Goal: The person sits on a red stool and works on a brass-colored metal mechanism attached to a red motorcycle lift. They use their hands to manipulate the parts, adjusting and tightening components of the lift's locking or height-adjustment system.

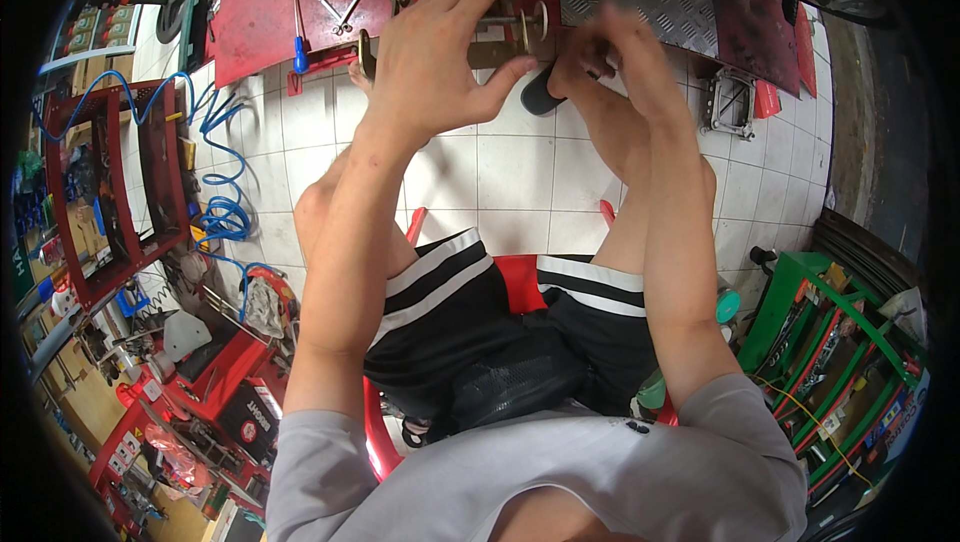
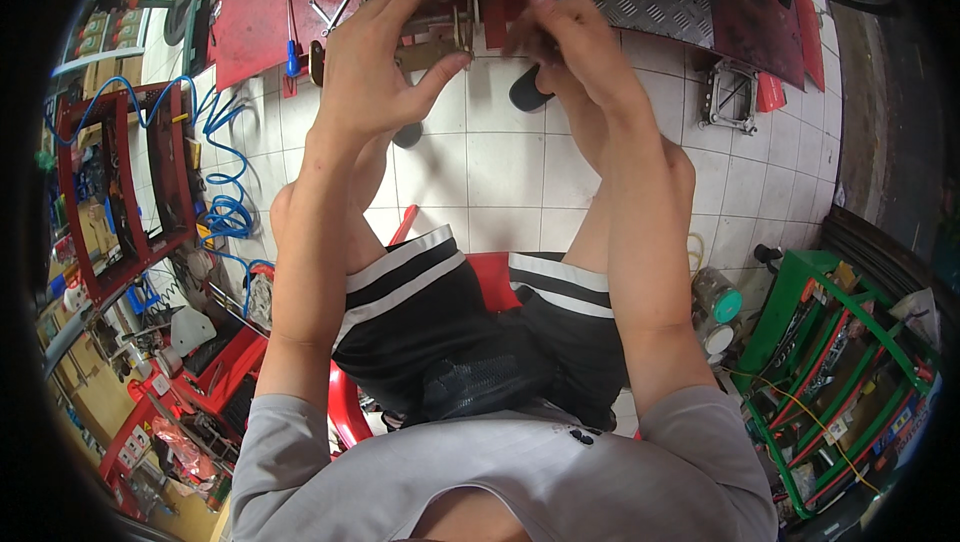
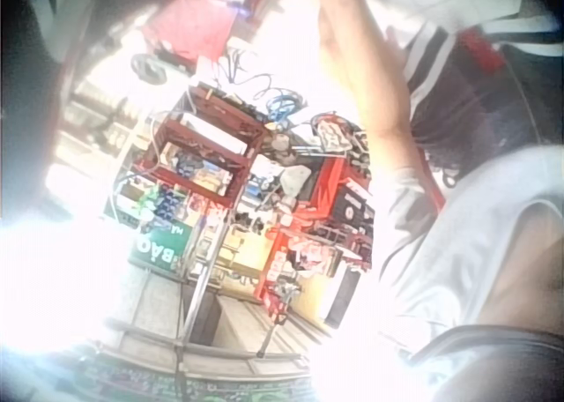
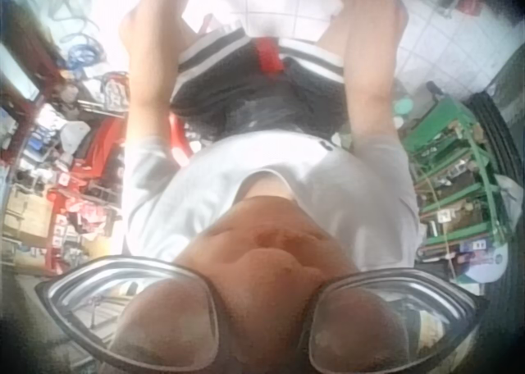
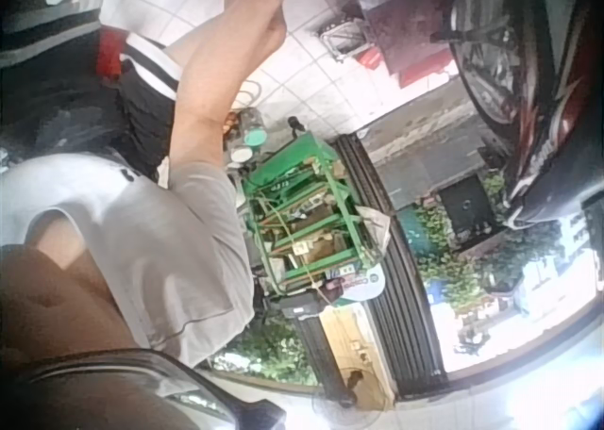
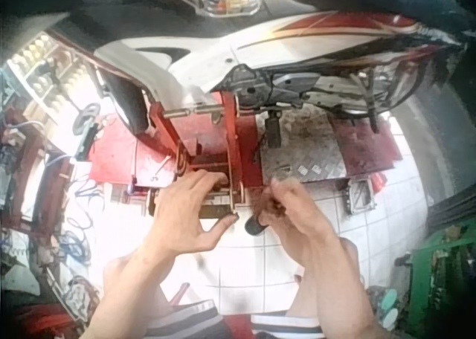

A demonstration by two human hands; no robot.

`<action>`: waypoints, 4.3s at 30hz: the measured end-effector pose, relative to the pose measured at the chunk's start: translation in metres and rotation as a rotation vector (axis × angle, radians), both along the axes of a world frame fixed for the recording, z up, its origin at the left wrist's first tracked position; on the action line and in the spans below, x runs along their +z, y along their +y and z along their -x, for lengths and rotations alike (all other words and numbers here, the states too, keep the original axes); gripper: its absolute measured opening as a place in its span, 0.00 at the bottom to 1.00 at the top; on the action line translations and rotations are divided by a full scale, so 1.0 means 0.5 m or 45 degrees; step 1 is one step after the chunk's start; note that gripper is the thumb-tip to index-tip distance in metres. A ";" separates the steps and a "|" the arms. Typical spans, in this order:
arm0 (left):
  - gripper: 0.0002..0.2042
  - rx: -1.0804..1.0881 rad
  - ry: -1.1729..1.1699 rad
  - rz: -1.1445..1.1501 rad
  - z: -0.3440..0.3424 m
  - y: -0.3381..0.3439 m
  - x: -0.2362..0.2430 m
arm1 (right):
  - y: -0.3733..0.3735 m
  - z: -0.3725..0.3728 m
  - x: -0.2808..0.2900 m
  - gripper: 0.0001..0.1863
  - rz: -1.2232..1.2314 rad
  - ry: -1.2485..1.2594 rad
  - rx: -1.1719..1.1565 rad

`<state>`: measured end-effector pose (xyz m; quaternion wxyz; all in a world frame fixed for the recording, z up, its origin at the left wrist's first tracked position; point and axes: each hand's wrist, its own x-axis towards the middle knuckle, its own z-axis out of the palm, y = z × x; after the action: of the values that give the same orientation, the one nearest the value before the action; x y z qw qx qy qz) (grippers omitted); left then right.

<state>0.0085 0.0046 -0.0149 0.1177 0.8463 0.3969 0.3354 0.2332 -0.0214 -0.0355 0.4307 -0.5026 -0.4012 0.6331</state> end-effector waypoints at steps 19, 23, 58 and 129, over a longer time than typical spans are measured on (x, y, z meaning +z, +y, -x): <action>0.27 0.005 -0.011 -0.009 -0.002 -0.001 0.001 | -0.006 0.005 0.003 0.22 0.072 0.031 -0.083; 0.27 0.013 -0.010 0.006 -0.001 -0.002 0.000 | -0.006 0.005 0.013 0.21 0.080 0.093 -0.101; 0.27 0.025 -0.012 0.091 -0.002 -0.005 0.001 | -0.017 0.031 0.029 0.18 0.186 0.128 -0.048; 0.14 -0.192 -0.577 -0.261 -0.088 -0.053 0.000 | 0.170 -0.127 0.046 0.13 -0.322 -0.251 -0.120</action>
<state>0.0526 -0.0220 -0.0148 0.1418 0.7843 0.2601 0.5450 0.2969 0.0638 -0.0125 0.4783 -0.5224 -0.4939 0.5044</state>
